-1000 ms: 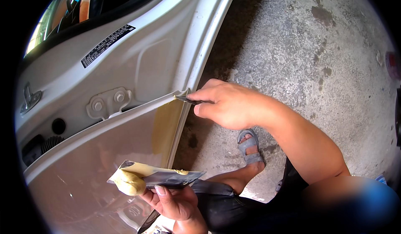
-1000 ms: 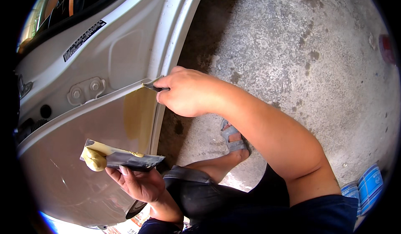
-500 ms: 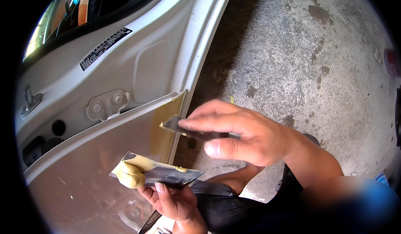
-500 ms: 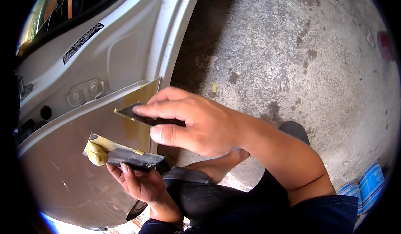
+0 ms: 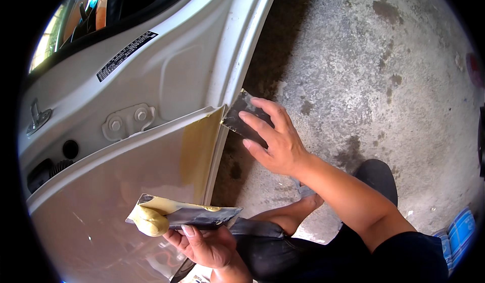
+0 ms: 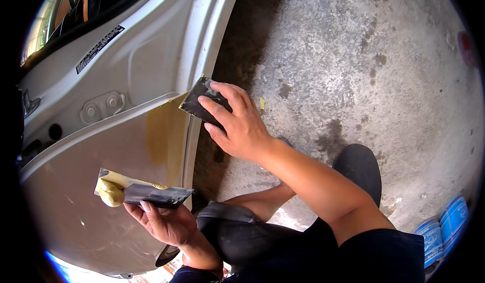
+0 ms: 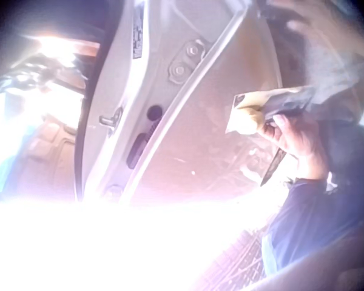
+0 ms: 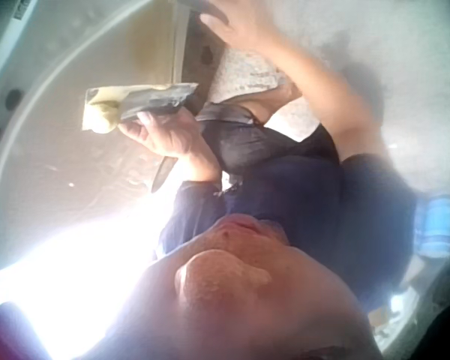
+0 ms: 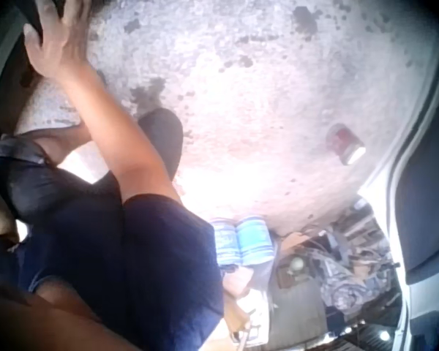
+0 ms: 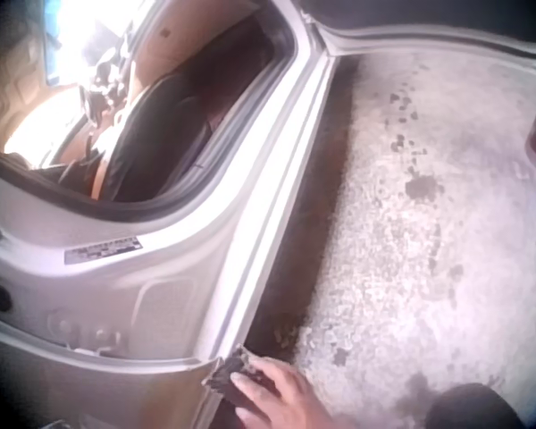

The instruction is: The person applies yellow body filler to a car door using a metal spreader, smoothing it over a damaged area. They repeatedly transfer filler from a larger spreader to a smaller one and spread it evenly across the panel.

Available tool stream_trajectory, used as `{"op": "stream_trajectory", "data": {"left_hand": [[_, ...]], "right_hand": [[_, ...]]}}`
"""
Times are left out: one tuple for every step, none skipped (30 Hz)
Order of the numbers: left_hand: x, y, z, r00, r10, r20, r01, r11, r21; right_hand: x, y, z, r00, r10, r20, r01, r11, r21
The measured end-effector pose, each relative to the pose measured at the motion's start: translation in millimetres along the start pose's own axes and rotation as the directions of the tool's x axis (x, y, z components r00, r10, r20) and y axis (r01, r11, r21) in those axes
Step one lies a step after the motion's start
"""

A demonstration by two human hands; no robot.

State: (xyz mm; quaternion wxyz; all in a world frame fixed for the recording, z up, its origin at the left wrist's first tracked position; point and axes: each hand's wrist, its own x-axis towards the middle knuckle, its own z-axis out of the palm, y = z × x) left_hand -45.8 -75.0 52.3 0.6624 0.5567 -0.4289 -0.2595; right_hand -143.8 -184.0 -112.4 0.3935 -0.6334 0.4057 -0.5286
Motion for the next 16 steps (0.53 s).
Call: {"op": "stream_trajectory", "data": {"left_hand": [[-1, -1, -2, 1.0, -0.009, -0.013, 0.009, 1.0, -0.004], [-1, -2, -4, 1.0, -0.009, 0.005, 0.009, 1.0, -0.019], [-2, -2, -6, 0.999, -0.005, 0.035, 0.007, 0.999, -0.04], [-2, -2, -8, 0.998, -0.009, 0.054, 0.011, 0.999, -0.038], [-2, -2, -10, 0.996, -0.007, 0.086, 0.01, 0.999, -0.043], [-2, -2, -12, 0.991, 0.005, 0.136, 0.001, 0.999, -0.041], [-3, -1, -13, 0.994, -0.009, 0.113, 0.014, 0.999, -0.051], [-3, -1, -14, 0.994, -0.013, 0.109, 0.018, 0.999, -0.051], [-4, 0, -15, 0.992, -0.007, 0.125, 0.011, 0.999, -0.033], [-4, -1, -16, 0.995, -0.015, 0.099, 0.02, 0.999, -0.047], [-4, -1, -17, 0.996, -0.013, 0.093, 0.017, 0.999, -0.042], [-4, -2, -18, 0.996, -0.011, 0.088, 0.014, 0.999, -0.039], [-4, -2, -19, 0.996, -0.011, 0.091, 0.014, 0.999, -0.035], [-4, -1, -20, 0.995, -0.012, 0.094, 0.015, 0.999, -0.032], [-4, -2, -20, 0.994, -0.004, 0.108, 0.006, 1.0, -0.017], [-4, -2, -21, 0.994, -0.015, 0.104, 0.019, 0.999, -0.039]], "right_hand": [[3, 3, 9, 0.999, -0.018, -0.027, 0.019, 1.0, 0.022], [5, 6, 17, 0.998, -0.035, -0.055, 0.038, 0.998, 0.044], [7, 8, 24, 0.997, -0.044, -0.06, 0.046, 0.998, 0.048], [7, 9, 29, 0.995, -0.058, -0.077, 0.063, 0.995, 0.075], [8, 9, 32, 0.994, -0.062, -0.086, 0.071, 0.993, 0.098], [10, 11, 34, 0.994, -0.066, -0.091, 0.077, 0.99, 0.117], [12, 11, 36, 0.991, -0.087, -0.1, 0.099, 0.988, 0.115], [13, 12, 37, 0.989, -0.107, -0.106, 0.119, 0.987, 0.11], [14, 13, 38, 0.986, -0.126, -0.112, 0.138, 0.985, 0.105], [15, 14, 41, 0.983, -0.137, -0.119, 0.149, 0.984, 0.1], [16, 15, 44, 0.981, -0.147, -0.127, 0.16, 0.983, 0.094], [16, 16, 46, 0.981, -0.151, -0.119, 0.161, 0.984, 0.081], [15, 17, 48, 0.979, -0.155, -0.134, 0.167, 0.983, 0.079], [14, 19, 50, 0.979, -0.152, -0.134, 0.162, 0.984, 0.07], [13, 20, 51, 0.977, -0.156, -0.147, 0.166, 0.984, 0.057], [13, 22, 52, 0.98, -0.148, -0.135, 0.157, 0.986, 0.06]]}}
